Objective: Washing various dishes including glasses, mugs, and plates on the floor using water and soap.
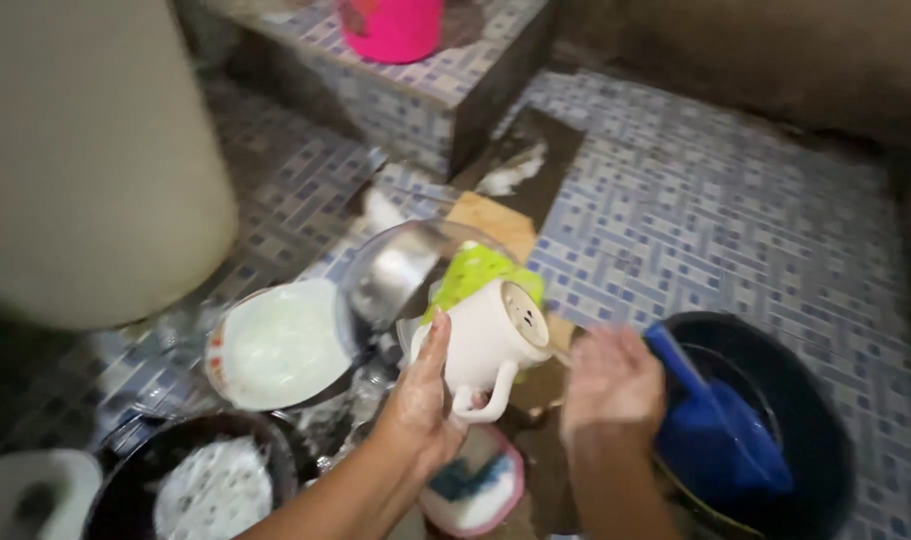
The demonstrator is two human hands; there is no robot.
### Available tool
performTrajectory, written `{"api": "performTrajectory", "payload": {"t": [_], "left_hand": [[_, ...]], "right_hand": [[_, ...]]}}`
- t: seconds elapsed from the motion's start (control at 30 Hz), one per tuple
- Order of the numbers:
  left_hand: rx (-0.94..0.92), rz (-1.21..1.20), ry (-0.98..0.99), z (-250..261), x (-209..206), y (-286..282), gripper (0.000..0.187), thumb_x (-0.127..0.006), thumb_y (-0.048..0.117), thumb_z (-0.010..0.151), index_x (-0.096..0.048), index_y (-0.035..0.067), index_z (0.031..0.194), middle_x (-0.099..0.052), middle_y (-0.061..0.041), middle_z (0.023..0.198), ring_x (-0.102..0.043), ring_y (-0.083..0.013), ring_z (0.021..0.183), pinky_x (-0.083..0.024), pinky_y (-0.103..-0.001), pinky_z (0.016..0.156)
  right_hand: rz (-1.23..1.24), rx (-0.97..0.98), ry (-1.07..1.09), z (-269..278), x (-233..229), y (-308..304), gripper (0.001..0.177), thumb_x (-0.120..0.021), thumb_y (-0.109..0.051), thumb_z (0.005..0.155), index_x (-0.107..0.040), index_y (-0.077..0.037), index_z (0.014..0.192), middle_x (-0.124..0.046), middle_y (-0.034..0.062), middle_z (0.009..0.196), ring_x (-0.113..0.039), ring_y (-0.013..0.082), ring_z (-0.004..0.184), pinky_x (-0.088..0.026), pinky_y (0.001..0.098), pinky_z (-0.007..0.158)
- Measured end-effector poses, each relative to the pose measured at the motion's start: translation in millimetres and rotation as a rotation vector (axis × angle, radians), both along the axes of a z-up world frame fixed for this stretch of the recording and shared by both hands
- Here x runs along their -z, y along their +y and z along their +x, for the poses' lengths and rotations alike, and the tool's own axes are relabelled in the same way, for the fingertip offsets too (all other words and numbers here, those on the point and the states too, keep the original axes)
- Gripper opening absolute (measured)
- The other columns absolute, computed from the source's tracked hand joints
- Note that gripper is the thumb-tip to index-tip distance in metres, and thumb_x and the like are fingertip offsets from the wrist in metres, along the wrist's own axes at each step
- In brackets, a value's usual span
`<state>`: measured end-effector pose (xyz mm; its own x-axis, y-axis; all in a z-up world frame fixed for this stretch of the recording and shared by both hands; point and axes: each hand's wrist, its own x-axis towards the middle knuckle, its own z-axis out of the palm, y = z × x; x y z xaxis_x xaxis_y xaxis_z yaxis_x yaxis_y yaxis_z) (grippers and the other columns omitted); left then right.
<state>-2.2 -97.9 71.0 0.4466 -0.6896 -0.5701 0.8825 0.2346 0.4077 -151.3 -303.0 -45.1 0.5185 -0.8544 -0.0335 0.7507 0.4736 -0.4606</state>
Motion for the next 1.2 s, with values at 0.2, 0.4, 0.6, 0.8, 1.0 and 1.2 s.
{"api": "performTrajectory", "payload": {"t": [0.2,0.4,0.6,0.8,1.0,1.2], "left_hand": [[0.132,-0.088,-0.014,-42,6,-52,0.056,-0.062,0.056,0.088,-0.059,0.018,0.129,-0.07,-0.004,0.106,-0.068,-0.0178,0.083,-0.05,-0.028,0.051],[0.082,-0.168,0.015,-75,53,-97,0.056,-0.062,0.055,0.093,-0.057,0.015,0.131,-0.069,-0.005,0.112,-0.069,-0.0203,0.09,-0.051,-0.029,0.055],[0.014,-0.065,0.196,-84,78,-116,0.061,-0.059,0.059,0.087,-0.061,0.016,0.131,-0.071,-0.004,0.122,-0.068,-0.0235,0.106,-0.059,-0.037,0.075],[0.002,0.012,0.183,-89,93,-130,0.058,-0.061,0.058,0.089,-0.06,0.019,0.132,-0.071,-0.003,0.124,-0.069,-0.0221,0.108,-0.059,-0.039,0.082],[0.013,0.06,0.215,-95,103,-132,0.052,-0.057,0.056,0.09,-0.062,0.02,0.128,-0.074,-0.001,0.114,-0.073,-0.018,0.094,-0.058,-0.034,0.07],[0.074,-0.041,0.237,-97,114,-128,0.057,-0.047,0.057,0.098,-0.063,0.012,0.129,-0.074,-0.007,0.113,-0.072,-0.0208,0.092,-0.059,-0.034,0.071]], "right_hand": [[0.752,0.24,0.488,-78,27,-132,0.052,-0.053,-0.058,0.089,-0.063,-0.013,0.113,-0.067,0.011,0.112,-0.059,0.029,0.108,-0.051,0.0444,0.082],[0.819,0.285,0.374,-104,203,-252,0.032,-0.057,-0.041,0.092,-0.063,-0.013,0.108,-0.071,0.0113,0.099,-0.067,0.0323,0.09,-0.056,0.0455,0.077],[0.466,0.456,0.667,-72,26,-64,0.029,-0.061,-0.005,0.081,-0.04,-0.022,0.092,-0.042,0.0017,0.059,-0.045,0.0168,0.046,-0.039,0.0334,0.043],[0.042,0.53,0.781,-56,-32,2,0.029,-0.06,0.006,0.084,-0.046,-0.014,0.1,-0.05,0.0042,0.073,-0.046,0.0133,0.049,-0.042,0.03,0.044],[-0.175,0.497,0.761,-38,-69,14,0.028,-0.063,0.006,0.081,-0.049,-0.01,0.099,-0.055,0.002,0.077,-0.051,0.0121,0.05,-0.044,0.0291,0.044],[-0.249,0.377,0.958,-32,-63,20,0.017,-0.068,-0.002,0.078,-0.059,0.001,0.092,-0.06,0.0047,0.066,-0.054,0.0137,0.051,-0.042,0.0283,0.046]]}}
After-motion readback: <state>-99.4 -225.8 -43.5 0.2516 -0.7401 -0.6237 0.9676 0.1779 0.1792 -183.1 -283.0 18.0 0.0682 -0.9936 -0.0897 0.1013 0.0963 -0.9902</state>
